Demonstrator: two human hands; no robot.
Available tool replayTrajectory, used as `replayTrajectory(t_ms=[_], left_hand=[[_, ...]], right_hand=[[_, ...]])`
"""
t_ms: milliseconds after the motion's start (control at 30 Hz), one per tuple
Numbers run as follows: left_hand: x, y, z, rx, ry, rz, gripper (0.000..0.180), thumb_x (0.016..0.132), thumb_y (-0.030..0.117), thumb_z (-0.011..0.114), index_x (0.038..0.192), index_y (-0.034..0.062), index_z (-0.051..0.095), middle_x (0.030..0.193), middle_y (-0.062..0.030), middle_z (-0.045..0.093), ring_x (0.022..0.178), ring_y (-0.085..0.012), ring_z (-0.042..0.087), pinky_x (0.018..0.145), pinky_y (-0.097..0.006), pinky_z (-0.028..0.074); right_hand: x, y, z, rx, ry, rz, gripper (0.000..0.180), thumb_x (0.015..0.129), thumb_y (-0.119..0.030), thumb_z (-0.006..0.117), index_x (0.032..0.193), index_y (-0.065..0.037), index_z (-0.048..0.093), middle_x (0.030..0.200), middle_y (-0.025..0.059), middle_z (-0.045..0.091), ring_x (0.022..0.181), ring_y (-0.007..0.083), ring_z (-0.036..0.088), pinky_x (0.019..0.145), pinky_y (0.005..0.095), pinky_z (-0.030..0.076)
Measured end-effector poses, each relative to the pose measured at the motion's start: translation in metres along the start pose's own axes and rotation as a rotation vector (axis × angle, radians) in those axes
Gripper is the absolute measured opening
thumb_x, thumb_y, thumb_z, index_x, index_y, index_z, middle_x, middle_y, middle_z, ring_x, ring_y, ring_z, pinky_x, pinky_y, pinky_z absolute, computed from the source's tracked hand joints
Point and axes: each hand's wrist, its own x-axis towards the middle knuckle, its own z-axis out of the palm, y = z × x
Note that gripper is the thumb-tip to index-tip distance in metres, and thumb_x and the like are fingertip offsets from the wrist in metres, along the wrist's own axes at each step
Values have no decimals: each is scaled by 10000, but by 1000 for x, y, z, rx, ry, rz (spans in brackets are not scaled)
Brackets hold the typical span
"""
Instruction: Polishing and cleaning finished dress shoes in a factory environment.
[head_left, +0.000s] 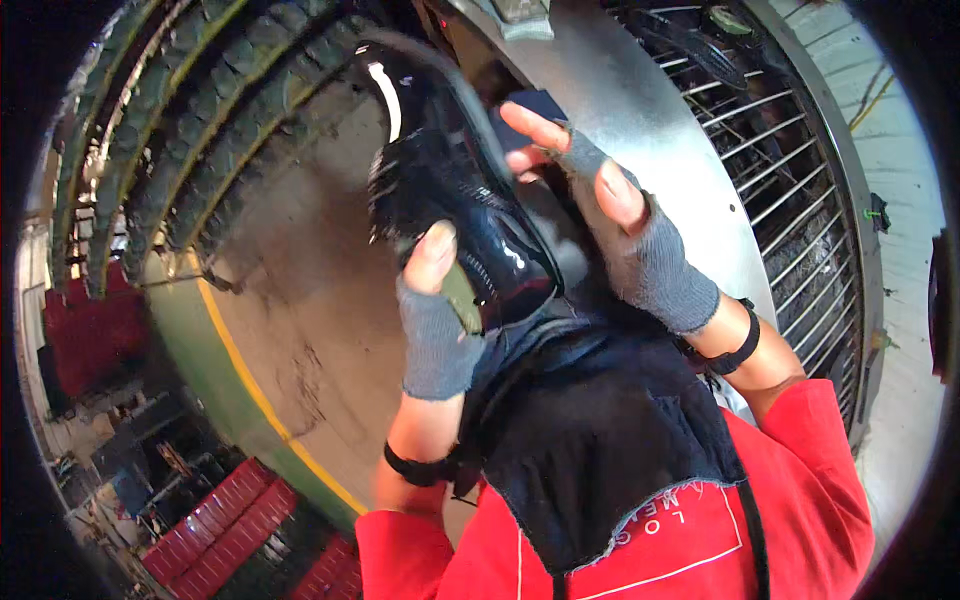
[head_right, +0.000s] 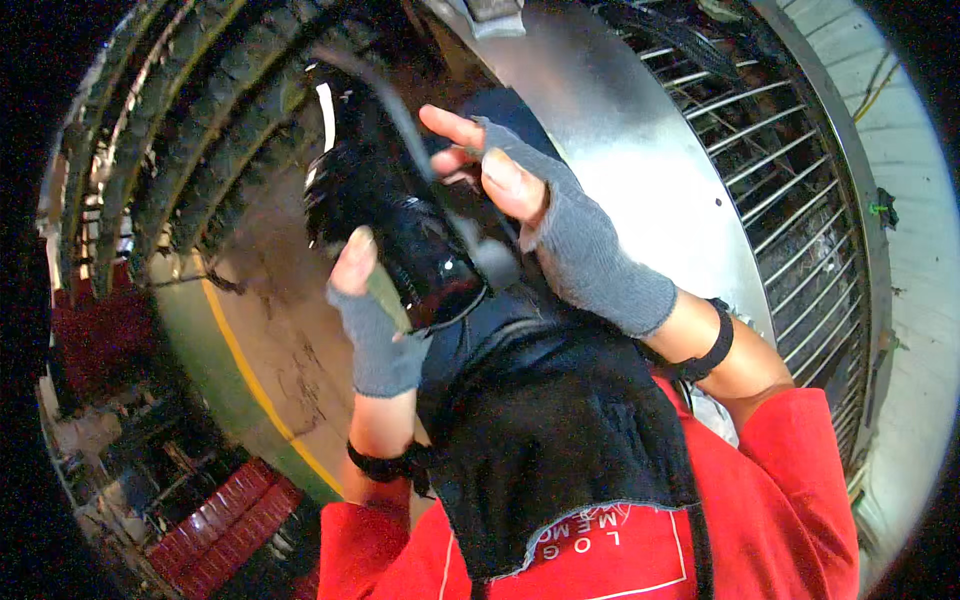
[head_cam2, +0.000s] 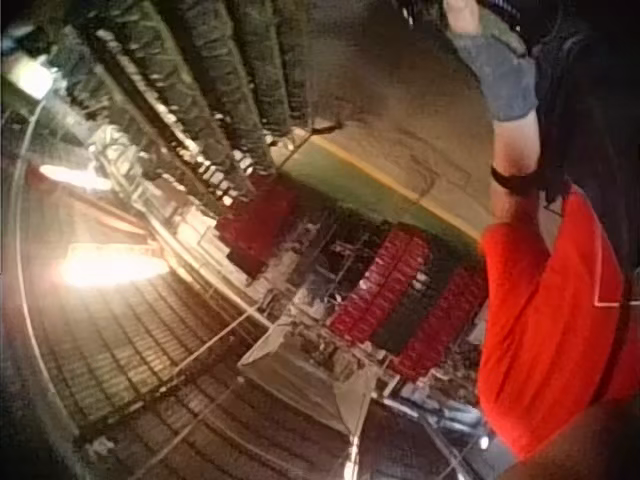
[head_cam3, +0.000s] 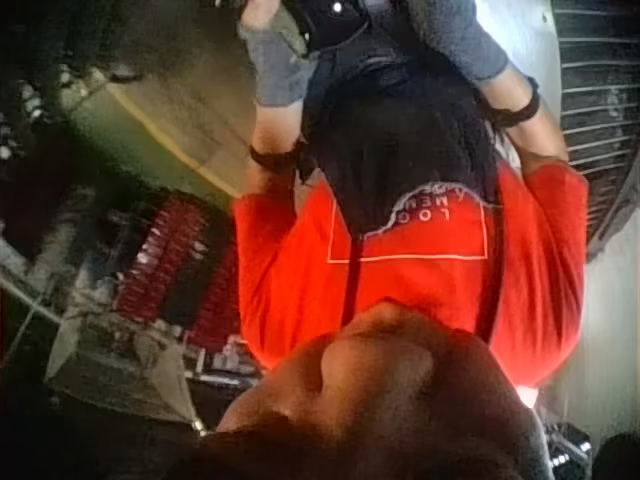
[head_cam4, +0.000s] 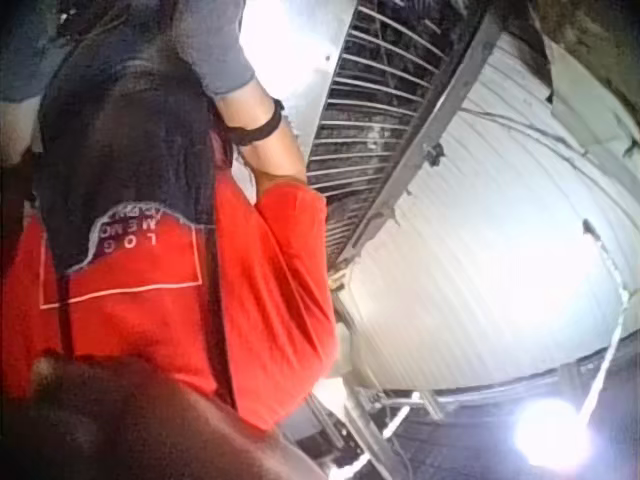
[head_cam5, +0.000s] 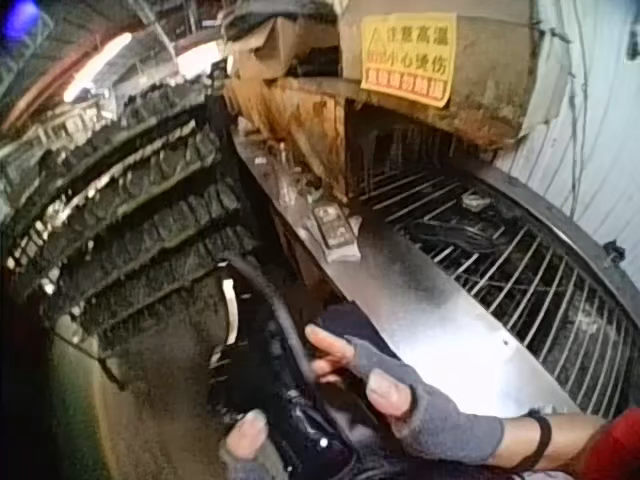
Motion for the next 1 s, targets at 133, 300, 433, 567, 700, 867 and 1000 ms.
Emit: replayTrajectory(t_ms=[133, 300, 433, 567, 700, 867, 1000], left_hand=[[-13, 9, 23, 53, -179, 176, 865, 860, 495, 636, 1511, -31, 417, 1476, -191, 523, 1320, -321, 562, 1137, -432, 457], [-36, -30, 37, -39, 9, 365, 870, 858, 487, 623, 1513, -39, 400, 1471, -184, 499, 1342, -301, 519, 1164, -441, 400], [-23, -8, 35, 107, 42, 256, 763, 937, 517, 597, 1444, -43, 494, 1317, -163, 620, 1181, -287, 643, 1024, -403, 517], [-20, 16, 32, -25, -46, 100, 680, 930, 465, 642, 1369, -42, 529, 1290, -166, 608, 1226, -295, 613, 1061, -426, 508], [-16, 21, 33, 133, -74, 233, 923, 952, 605, 632, 1582, 19, 297, 1463, -195, 522, 1309, -321, 583, 1123, -441, 479], [-9, 25, 34, 350, -84, 424, 973, 1019, 690, 475, 1693, 84, 120, 1612, -191, 411, 1461, -330, 453, 1219, -466, 364], [-11, -12, 9, 324, -148, 443, 960, 1047, 573, 534, 1693, 64, 40, 1693, -145, 266, 1525, -271, 344, 1258, -427, 285]], right_hand=[[-5, -5, 24, -334, 64, 22, 646, 1063, -434, 564, 1534, 1, 496, 1374, 77, 616, 1257, 154, 549, 1072, 322, 433], [-16, 7, 19, -776, 173, -393, 572, 1113, -423, 467, 1483, 8, 541, 1364, 72, 636, 1215, 134, 569, 1032, 300, 452], [-10, 6, 32, 236, 8, 182, 627, 1139, -494, 391, 1518, -6, 499, 1386, 54, 640, 1205, 143, 622, 1059, 285, 472], [-11, 7, 34, 429, 77, 351, 678, 1101, -507, 503, 1538, 9, 458, 1399, 83, 634, 1215, 133, 624, 1072, 261, 469], [1, -7, 23, -441, 186, 64, 657, 975, -520, 706, 1348, 14, 618, 1200, 93, 710, 1070, 140, 665, 958, 272, 516], [14, -64, 38, 306, 30, 330, 365, 1016, -347, 653, 1189, -29, 698, 1072, 50, 733, 985, 119, 694, 923, 256, 534], [10, -41, 26, 268, 319, 334, 353, 1071, -294, 570, 1337, -71, 634, 1254, 54, 686, 1166, 129, 655, 1028, 278, 508]])
